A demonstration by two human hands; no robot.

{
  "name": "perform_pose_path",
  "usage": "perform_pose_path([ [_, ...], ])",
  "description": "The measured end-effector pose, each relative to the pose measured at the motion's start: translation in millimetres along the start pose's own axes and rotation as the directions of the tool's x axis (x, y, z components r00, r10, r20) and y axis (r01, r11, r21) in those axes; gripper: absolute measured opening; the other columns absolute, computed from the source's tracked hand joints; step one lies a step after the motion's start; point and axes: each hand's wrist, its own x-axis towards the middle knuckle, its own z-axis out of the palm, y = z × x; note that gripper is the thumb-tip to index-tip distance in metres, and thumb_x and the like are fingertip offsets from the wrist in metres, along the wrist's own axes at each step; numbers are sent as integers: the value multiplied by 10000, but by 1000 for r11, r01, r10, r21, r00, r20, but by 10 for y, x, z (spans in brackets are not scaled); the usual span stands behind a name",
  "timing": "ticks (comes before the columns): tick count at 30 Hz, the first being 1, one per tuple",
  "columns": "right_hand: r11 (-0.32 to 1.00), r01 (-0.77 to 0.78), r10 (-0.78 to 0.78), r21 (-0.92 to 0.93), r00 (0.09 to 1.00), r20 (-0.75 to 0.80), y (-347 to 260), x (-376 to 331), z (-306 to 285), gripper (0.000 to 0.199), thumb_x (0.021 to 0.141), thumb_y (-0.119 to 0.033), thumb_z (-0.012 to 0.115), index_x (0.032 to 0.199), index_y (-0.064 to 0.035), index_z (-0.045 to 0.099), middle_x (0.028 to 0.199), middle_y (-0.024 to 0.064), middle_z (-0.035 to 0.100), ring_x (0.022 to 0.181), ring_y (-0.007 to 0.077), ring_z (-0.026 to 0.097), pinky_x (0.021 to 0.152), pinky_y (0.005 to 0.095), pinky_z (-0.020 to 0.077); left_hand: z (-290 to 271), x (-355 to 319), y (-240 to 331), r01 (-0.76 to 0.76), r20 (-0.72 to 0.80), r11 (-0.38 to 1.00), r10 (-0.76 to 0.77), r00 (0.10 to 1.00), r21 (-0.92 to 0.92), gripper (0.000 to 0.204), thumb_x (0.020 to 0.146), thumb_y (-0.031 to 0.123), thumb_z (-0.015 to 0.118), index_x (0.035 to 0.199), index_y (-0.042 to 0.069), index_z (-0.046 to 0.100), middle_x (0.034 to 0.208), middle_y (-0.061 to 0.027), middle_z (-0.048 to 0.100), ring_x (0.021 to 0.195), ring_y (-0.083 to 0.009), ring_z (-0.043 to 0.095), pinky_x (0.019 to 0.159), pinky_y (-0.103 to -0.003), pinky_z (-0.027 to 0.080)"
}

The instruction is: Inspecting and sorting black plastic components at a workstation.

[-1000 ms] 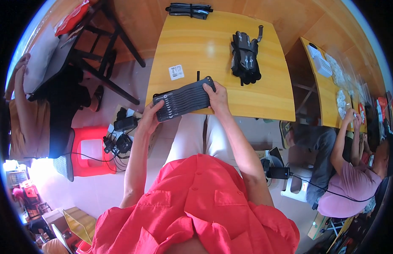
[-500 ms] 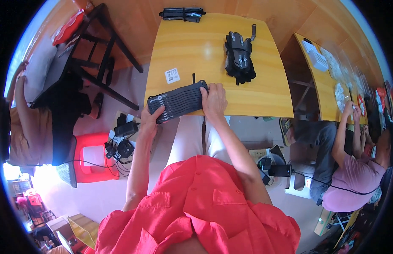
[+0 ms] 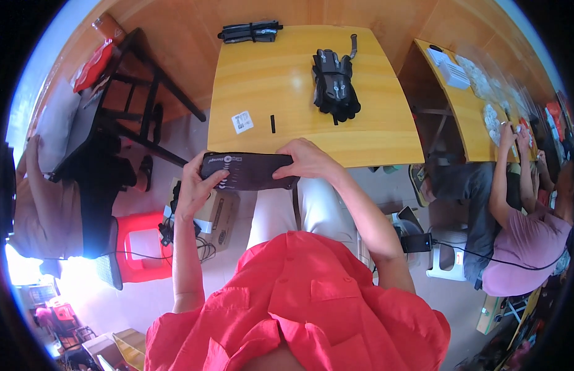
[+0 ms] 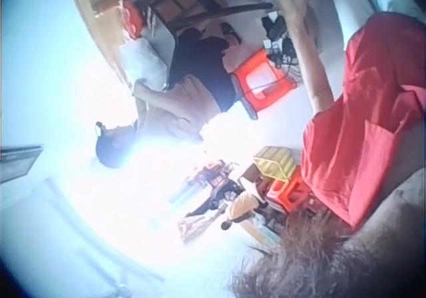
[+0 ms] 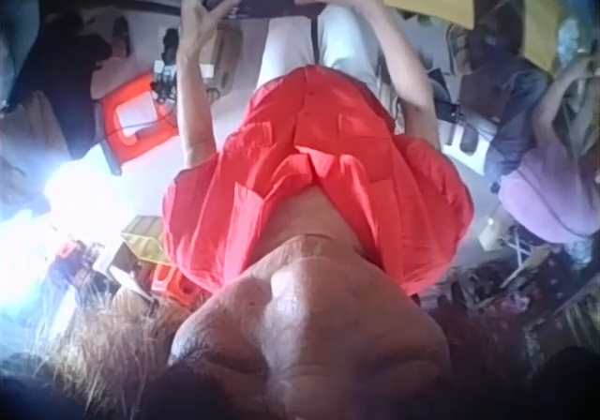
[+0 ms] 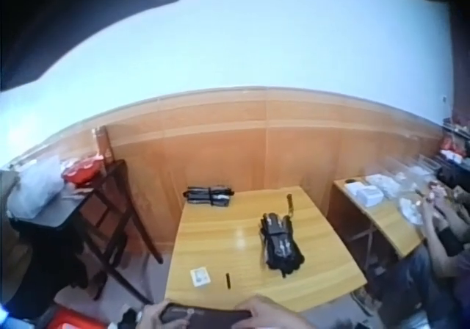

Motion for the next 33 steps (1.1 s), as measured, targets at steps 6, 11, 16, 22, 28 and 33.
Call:
perform_pose_path([
  [6,918,-25,85,395,987,-136,392,-83,-9,244,691,-173,718,865,-13,662,641,53,615,541,63,532,475,228,420,-28,100,-100,104,-4,946,-111,994,-306,306,741,-38,633,1037,-13,559,943,-25,618,821,-78,569,759,-217,459],
  [11,707,80,101,703,972,-213,396,-28,-4,123,741,-94,677,845,-27,664,650,-10,617,533,20,531,466,174,413,8,278,-336,90,-65,926,-121,990,-366,305,733,-39,643,1027,-1,570,903,-23,631,801,-81,584,743,-226,473],
  [16,603,150,154,783,942,-299,453,296,-46,210,746,-47,657,949,0,632,798,18,645,649,59,589,573,192,476,-85,565,-528,188,-33,901,-218,975,-390,296,740,-11,650,1024,7,568,907,-27,622,784,-88,585,728,-239,484],
  [22,738,320,131,595,796,-591,422,880,-302,453,781,-53,620,1194,26,450,974,123,588,792,163,602,679,248,482,-310,1272,-722,196,-50,785,-277,960,-588,243,836,5,518,1074,14,473,936,-59,600,768,-127,611,634,-274,534],
  [28,985,163,-54,61,620,-782,378,633,-37,457,795,-72,580,1213,18,420,1034,183,524,966,322,515,803,380,440,-558,2339,-1227,243,-58,701,-377,925,-670,221,845,73,529,1060,106,490,927,-29,606,753,-133,611,586,-307,541],
  [33,994,12,-92,-110,638,-765,581,341,308,373,744,-5,586,1107,6,504,1040,178,500,970,365,480,845,391,397,-570,3103,-1502,290,-55,705,-423,905,-648,211,829,70,540,1036,103,515,915,-43,608,756,-157,603,602,-326,540],
])
